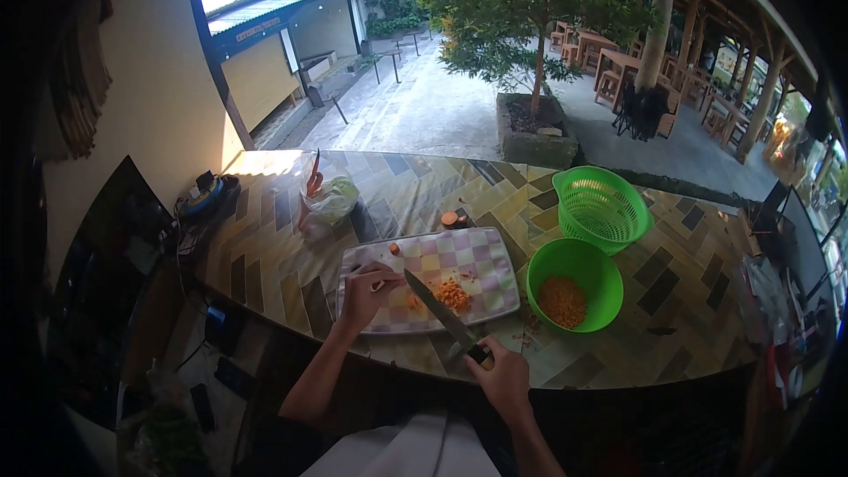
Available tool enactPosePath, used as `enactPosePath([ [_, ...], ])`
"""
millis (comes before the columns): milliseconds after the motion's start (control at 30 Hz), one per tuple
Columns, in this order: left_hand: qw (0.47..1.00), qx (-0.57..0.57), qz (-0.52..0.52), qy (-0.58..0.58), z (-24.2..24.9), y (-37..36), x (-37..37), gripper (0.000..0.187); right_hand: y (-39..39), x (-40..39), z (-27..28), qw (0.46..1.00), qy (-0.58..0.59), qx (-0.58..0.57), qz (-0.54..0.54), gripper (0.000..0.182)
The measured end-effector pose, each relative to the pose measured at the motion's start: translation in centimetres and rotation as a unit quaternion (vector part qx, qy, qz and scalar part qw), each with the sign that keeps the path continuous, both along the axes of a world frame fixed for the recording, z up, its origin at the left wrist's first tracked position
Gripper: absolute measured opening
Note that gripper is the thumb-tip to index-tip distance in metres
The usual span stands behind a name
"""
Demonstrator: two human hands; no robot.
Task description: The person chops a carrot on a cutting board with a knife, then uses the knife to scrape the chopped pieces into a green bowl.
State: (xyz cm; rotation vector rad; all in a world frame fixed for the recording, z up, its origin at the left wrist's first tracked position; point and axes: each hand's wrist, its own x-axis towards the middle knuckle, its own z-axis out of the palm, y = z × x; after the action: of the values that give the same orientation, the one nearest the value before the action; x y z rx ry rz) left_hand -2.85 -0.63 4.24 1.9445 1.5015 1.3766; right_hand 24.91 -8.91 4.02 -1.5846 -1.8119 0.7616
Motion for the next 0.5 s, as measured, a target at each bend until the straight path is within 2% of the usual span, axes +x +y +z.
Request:
enactPosePath([
  [100,0.979,0.193,0.009,0.072,2.1,0.2,1.2,0.015,-0.2,0.0,1.1,0.999,-0.034,0.011,-0.015,0.031],
  [133,0.977,0.195,-0.019,0.082,2.5,0.4,1.6,0.018,-0.2,0.0,1.5,0.999,-0.043,0.011,-0.017,0.031],
  [233,0.974,0.109,-0.12,0.159,3.8,0.7,2.3,0.017,0.0,0.3,1.5,0.997,-0.066,0.028,0.004,0.03],
  [267,0.973,0.012,-0.151,0.171,3.5,1.1,2.1,0.019,-0.1,0.4,1.5,0.997,-0.065,0.036,0.009,0.03],
  [367,0.942,-0.123,-0.21,0.233,3.9,2.3,1.6,0.017,-0.1,0.4,1.3,0.996,-0.067,0.049,0.023,0.029],
  [500,0.923,-0.162,-0.268,0.222,1.9,3.8,1.0,0.015,-0.5,0.2,0.9,0.996,-0.076,0.032,0.025,0.028],
])
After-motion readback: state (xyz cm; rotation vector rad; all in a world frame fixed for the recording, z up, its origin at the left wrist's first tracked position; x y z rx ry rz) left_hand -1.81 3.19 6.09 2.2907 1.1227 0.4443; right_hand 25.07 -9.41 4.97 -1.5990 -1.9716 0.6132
